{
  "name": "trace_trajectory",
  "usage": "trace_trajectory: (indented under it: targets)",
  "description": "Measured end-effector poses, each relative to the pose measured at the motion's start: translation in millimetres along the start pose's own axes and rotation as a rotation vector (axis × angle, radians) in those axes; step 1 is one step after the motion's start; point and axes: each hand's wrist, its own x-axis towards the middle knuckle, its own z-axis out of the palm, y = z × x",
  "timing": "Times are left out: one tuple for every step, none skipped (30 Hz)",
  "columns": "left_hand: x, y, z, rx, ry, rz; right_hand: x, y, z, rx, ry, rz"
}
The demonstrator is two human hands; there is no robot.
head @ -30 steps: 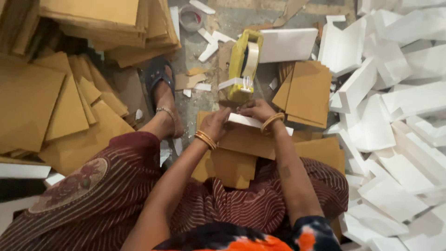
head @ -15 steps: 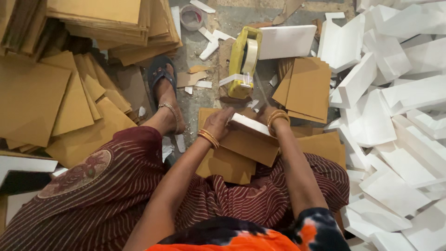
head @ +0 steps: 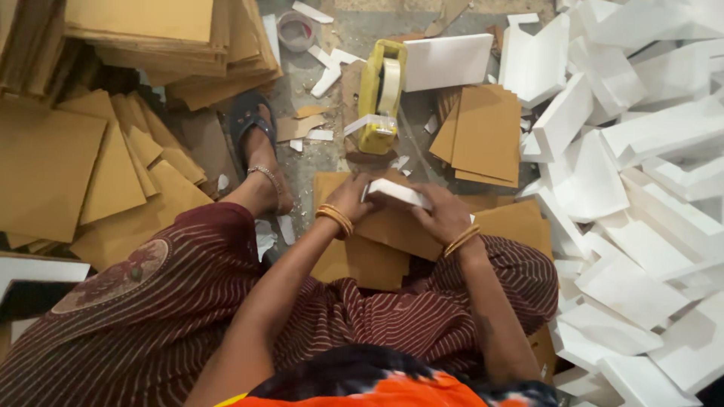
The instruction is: The person sits on the floor and assembles small cardboard boxes by inserting white foam inserts and sealing the flaps with a tape dispenser. The person repeatedly picks up flat cardboard pieces, folds them, inserts foam, and tapes the boxes closed.
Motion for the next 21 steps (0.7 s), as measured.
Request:
trace_trajectory:
  targets:
    - [2.9,9.8,-7.2,-0.057,-0.020,-0.016,-4.8,-1.7,-2.8,0.002,0.059,0.006]
    - [4.6,20.4,-17.4,-0.113,-0.033,-0.038,-7.0,-3.4,-3.9,0.006,0.114,0.005]
    - [8.6,33.0,-29.0,-0.173,0.010,-0.064,-8.8,-3.6,-5.4,0.014,0.210,0.026]
    - [11.1,47.2,-38.6,-0.236,0.050,-0.094,-13.5,-2.8,-6.2,0.022,0.302,0.052]
    - [12.0,61.9,-47.6,-0.299,0.089,-0.124,-16.5,-1.0,-5.1,0.031,0.393,0.078]
    - [12.0,77.5,-55.3,-0.333,0.123,-0.064,-17.9,2.2,-3.3,0.137,0.467,0.165]
    - [11.6,92.2,-61.8,-0.367,0.156,-0.003,-18.6,6.3,0.1,0.245,0.540,0.252]
    - [10.4,105.2,-65.8,-0.401,0.187,0.056,-20.7,11.0,5.2,0.354,0.611,0.342]
    - [4.7,117.2,-64.6,-0.397,0.186,0.102,-22.0,16.3,11.5,0.557,0.646,0.320]
    - [-2.0,126.0,-62.3,-0.394,0.189,0.148,-20.8,21.6,19.1,0.760,0.676,0.289]
    - [-4.9,130.6,-61.6,-0.390,0.193,0.194,-21.2,27.2,26.5,0.964,0.701,0.256]
    - [-5.9,131.5,-61.1,-0.246,0.212,0.201,-25.7,31.7,34.5,1.051,0.588,0.354]
    - [-5.4,129.2,-60.8,-0.102,0.230,0.207,-32.5,33.8,44.4,1.134,0.470,0.450]
    - [-3.3,125.1,-60.2,0.043,0.247,0.214,-37.5,37.1,51.2,1.212,0.349,0.545]
    - [1.0,117.6,-61.8,0.144,0.155,0.170,-38.4,41.7,55.7,1.200,0.098,0.499]
    - [5.4,106.8,-63.9,0.244,0.057,0.124,-41.4,44.3,60.7,1.178,-0.151,0.456]
    - [7.8,96.6,-63.9,0.344,-0.041,0.077,-43.8,46.1,63.4,0.900,-0.288,0.381]
    - [7.5,87.0,-63.3,0.396,-0.034,0.107,-43.0,46.6,64.1,0.619,-0.418,0.297]
    - [5.9,78.7,-61.7,0.448,-0.027,0.137,-41.2,45.7,62.6,0.336,-0.537,0.209]
    - [5.2,70.9,-61.7,0.503,-0.015,0.166,-34.7,44.1,59.2,0.239,-0.544,0.267]
    - [5.5,63.9,-61.5,0.558,0.043,0.192,-27.5,42.9,53.5,0.142,-0.549,0.325]
